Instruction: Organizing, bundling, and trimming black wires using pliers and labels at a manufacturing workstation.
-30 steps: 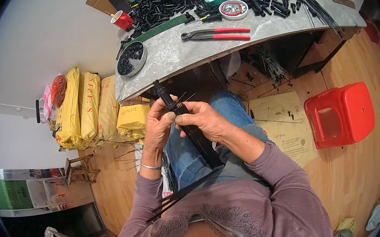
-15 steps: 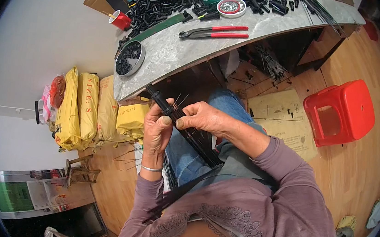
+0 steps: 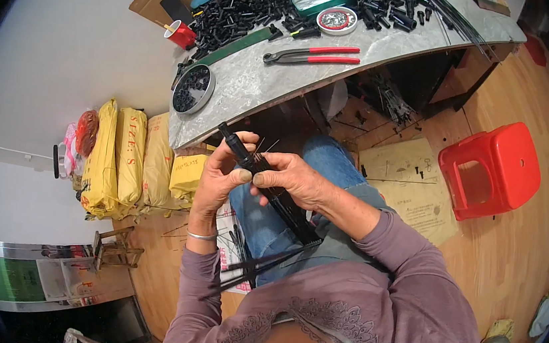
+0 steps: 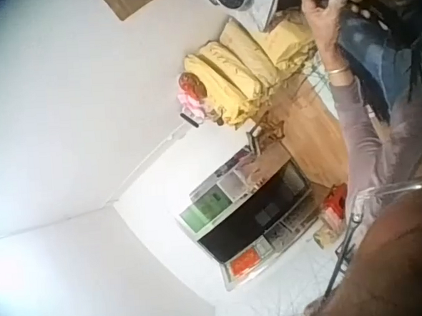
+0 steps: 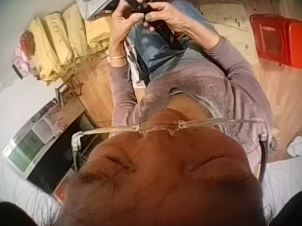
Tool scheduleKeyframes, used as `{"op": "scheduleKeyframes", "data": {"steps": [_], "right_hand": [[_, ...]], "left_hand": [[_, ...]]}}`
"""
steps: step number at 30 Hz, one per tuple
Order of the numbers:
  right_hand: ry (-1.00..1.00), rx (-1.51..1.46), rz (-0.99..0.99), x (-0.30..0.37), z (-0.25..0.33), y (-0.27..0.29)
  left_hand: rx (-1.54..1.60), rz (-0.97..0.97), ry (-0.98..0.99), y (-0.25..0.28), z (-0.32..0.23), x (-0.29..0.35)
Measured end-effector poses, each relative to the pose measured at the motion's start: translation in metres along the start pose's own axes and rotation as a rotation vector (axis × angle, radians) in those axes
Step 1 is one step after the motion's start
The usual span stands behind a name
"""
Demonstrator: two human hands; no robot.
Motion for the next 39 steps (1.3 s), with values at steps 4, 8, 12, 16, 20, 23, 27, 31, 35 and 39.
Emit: {"op": "scheduleKeyframes", "data": {"steps": [4, 8, 12, 16, 20, 23, 27, 31, 35, 39], "right_hand": [[0.009, 0.022, -0.038, -0.001, 0.003, 0.003], [0.115, 0.079, -0.214, -0.005, 0.017, 0.021], [0.115, 0.135, -0.246, -0.016, 0.006, 0.028], [0.332, 0.18, -0.277, -0.018, 0.028, 0.007], [0.515, 0.406, -0.332, -0.027, 0.027, 0.005], [0.653, 0.638, -0.362, -0.024, 0.039, -0.003], [0.654, 0.779, -0.351, -0.02, 0.05, -0.008], [0.477, 1.017, -0.367, -0.021, 0.054, 0.007], [0.286, 0.768, -0.279, -0.029, 0.046, 0.019], [0.042, 0.504, -0.108, -0.035, 0.023, 0.031]], "left_hand": [[-0.287, -0.087, -0.128, -0.006, -0.021, 0.009], [0.252, -0.028, -0.23, -0.031, -0.042, 0.042], [0.025, 0.015, -0.082, -0.091, -0.053, 0.061], [0.178, -0.691, -0.038, -0.019, -0.033, 0.036], [0.134, -0.639, 0.038, 0.012, -0.008, 0.012], [0.063, -0.644, 0.008, 0.022, -0.012, 0.014], [0.008, -0.707, 0.002, 0.022, -0.014, 0.02], [0.0, -0.719, 0.012, 0.023, -0.007, 0.022], [0.082, -0.71, -0.109, 0.012, -0.012, 0.024], [0.057, -0.727, -0.102, 0.005, -0.009, 0.029]]}}
Point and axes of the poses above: each hand's wrist, its own x-axis away from the middle knuckle, its own y-axis out of the back of the hand, z = x × y, the point moved 9 cm from there along -x, towards the middle knuckle, and after that the axes turned 6 degrees about y, right-handed, at the moved point
